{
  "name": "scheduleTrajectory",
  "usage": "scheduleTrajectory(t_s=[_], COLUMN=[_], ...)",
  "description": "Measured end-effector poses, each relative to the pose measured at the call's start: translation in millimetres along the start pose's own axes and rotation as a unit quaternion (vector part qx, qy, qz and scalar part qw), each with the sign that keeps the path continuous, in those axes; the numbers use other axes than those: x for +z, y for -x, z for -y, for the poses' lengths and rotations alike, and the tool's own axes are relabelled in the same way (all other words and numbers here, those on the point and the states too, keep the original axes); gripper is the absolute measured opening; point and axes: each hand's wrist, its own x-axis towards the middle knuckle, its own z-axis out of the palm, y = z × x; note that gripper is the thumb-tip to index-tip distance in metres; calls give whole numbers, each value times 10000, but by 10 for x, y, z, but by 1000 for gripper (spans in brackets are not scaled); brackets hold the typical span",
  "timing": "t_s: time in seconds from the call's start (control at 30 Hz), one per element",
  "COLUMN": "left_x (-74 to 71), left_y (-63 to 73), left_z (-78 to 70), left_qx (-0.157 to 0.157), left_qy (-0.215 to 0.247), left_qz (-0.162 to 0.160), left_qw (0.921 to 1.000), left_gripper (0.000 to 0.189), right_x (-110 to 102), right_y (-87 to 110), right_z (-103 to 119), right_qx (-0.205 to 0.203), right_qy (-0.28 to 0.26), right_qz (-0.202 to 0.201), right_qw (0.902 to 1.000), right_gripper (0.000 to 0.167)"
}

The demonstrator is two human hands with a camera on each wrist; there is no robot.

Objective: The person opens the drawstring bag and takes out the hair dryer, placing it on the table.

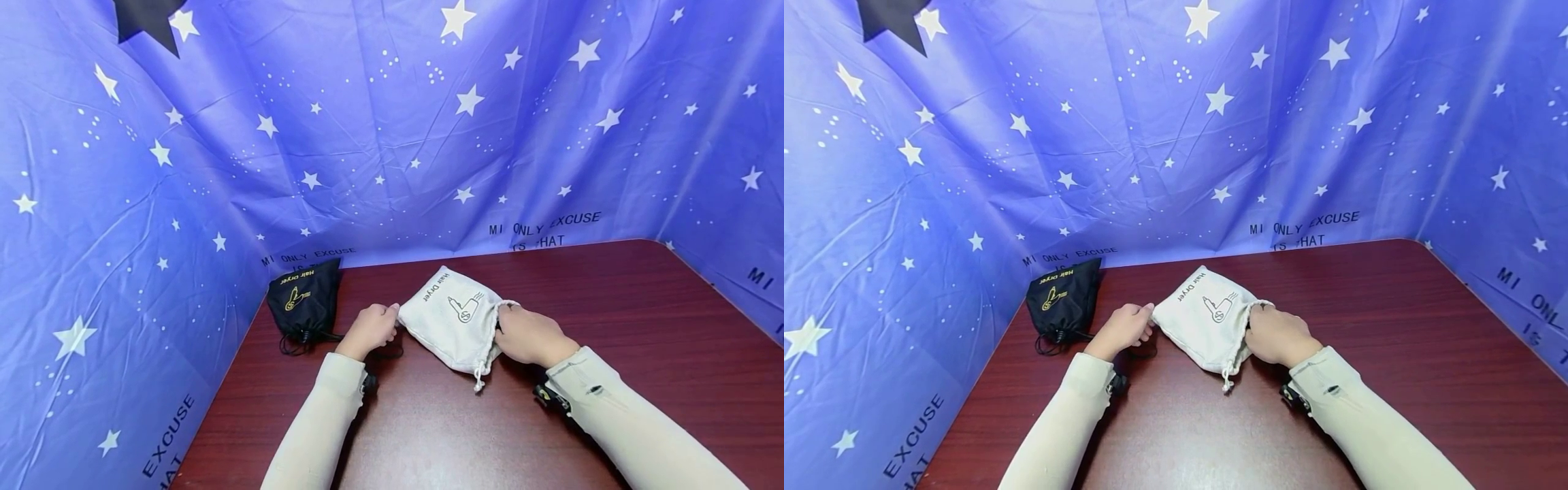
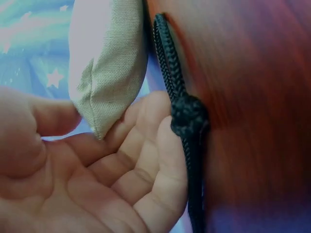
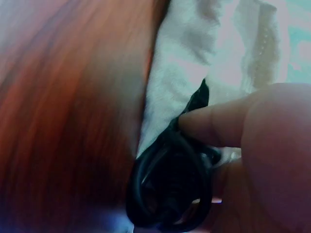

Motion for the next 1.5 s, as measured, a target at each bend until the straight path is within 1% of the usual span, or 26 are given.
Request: scheduleTrajectory(t_s=[0.07, 0.13, 0.23, 0.37, 0.57, 0.7, 0.8, 0.93, 1.0, 1.07, 1.23, 1.5], left_x=[1, 6, 16, 22, 16, 14, 4, -15, -21, -22, -9, 7], left_y=[-4, -15, -24, -15, 6, 24, 27, 16, 15, 15, 9, -9], left_z=[13, 24, 29, 16, -8, -15, -1, 30, 38, 38, 39, 37], left_qx=[-73, -49, 38, 39, 11, -61, -51, -102, -143, -167, -58, -29], left_qy=[198, 327, 414, 679, 790, 874, 921, 1093, 1157, 1168, 1138, 1049], left_qz=[142, 223, 228, 205, 154, 168, 220, 297, 317, 333, 330, 358], left_qw=[9997, 9992, 9989, 9975, 9968, 9960, 9955, 9935, 9927, 9925, 9929, 9938], left_gripper=[51, 48, 42, 35, 33, 32, 32, 31, 31, 31, 31, 31], right_x=[-3, -4, -3, 8, 14, 19, 37, 46, 33, 19, -8, -11], right_y=[3, 5, 4, -18, -58, -68, -79, -98, -101, -103, -104, -117], right_z=[1, 6, 13, -10, -75, -104, -128, -161, -176, -191, -238, -293], right_qx=[20, 44, 21, -47, -224, -365, -434, -527, -564, -594, -506, -328], right_qy=[9, 11, 9, 27, -105, -367, -565, -644, -602, -527, -413, -515], right_qz=[45, 75, 85, -86, -414, -418, -410, -539, -575, -598, -621, -585], right_qw=[10000, 10000, 10000, 9999, 9988, 9978, 9966, 9951, 9949, 9950, 9959, 9964], right_gripper=[43, 43, 41, 36, 32, 37, 40, 34, 32, 29, 27, 28])
